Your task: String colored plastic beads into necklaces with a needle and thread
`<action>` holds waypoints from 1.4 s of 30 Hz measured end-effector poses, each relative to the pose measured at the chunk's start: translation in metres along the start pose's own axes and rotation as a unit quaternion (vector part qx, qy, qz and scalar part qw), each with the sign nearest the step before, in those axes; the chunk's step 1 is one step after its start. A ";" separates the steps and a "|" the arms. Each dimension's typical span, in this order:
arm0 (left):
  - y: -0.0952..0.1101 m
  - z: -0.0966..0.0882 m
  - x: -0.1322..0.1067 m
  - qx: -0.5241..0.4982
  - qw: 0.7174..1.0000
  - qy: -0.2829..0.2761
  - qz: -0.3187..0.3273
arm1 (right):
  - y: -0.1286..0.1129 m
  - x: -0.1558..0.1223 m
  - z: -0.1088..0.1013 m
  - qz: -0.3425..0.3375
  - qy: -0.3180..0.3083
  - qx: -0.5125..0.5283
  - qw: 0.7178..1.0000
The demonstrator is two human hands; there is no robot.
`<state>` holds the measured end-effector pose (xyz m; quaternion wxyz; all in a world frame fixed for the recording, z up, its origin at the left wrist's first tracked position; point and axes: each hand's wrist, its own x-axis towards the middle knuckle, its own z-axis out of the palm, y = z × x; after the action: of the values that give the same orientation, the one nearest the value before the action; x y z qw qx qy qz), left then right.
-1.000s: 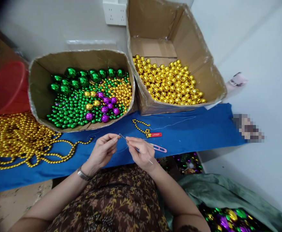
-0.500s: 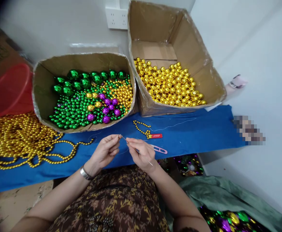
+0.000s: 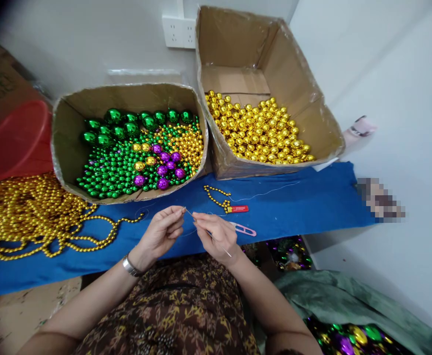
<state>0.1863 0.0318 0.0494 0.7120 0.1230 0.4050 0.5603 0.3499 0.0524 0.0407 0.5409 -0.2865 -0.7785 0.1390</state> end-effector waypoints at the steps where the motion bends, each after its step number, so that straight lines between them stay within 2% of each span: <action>1: 0.000 0.001 0.000 -0.003 1.000 0.002 0.001 | 0.000 0.000 0.000 -0.002 0.001 -0.001 1.000; 16: -0.002 0.005 -0.002 -0.045 0.999 0.001 -0.015 | -0.001 0.006 0.002 -0.077 -0.023 -0.029 0.996; 29: 0.001 0.003 0.000 -0.009 1.000 -0.020 -0.014 | -0.005 0.009 0.002 -0.065 -0.042 0.006 0.997; 32: 0.004 0.006 0.002 0.005 1.000 -0.018 -0.003 | -0.006 0.006 0.004 -0.022 -0.048 0.024 0.998; 34: 0.005 0.005 0.006 0.021 1.000 -0.012 0.016 | -0.006 0.005 0.003 0.048 -0.049 0.048 0.996; 36: 0.002 -0.002 0.013 0.083 0.994 0.012 0.069 | -0.003 0.011 -0.001 0.128 -0.034 0.072 0.989; 37: 0.000 -0.007 0.017 0.137 0.984 0.030 0.107 | 0.000 0.017 -0.005 0.160 -0.020 0.084 0.983; 39: -0.007 -0.020 0.026 0.260 0.947 0.064 0.178 | 0.009 0.034 -0.014 0.208 0.006 0.110 0.972; 42: -0.016 -0.038 0.040 0.384 0.894 0.085 0.215 | 0.028 0.070 -0.027 0.245 -0.012 0.146 0.958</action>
<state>0.1722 0.0517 -0.0030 0.4348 0.4225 0.6112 0.5088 0.3654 0.1144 0.0894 0.5170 -0.3847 -0.6618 0.3831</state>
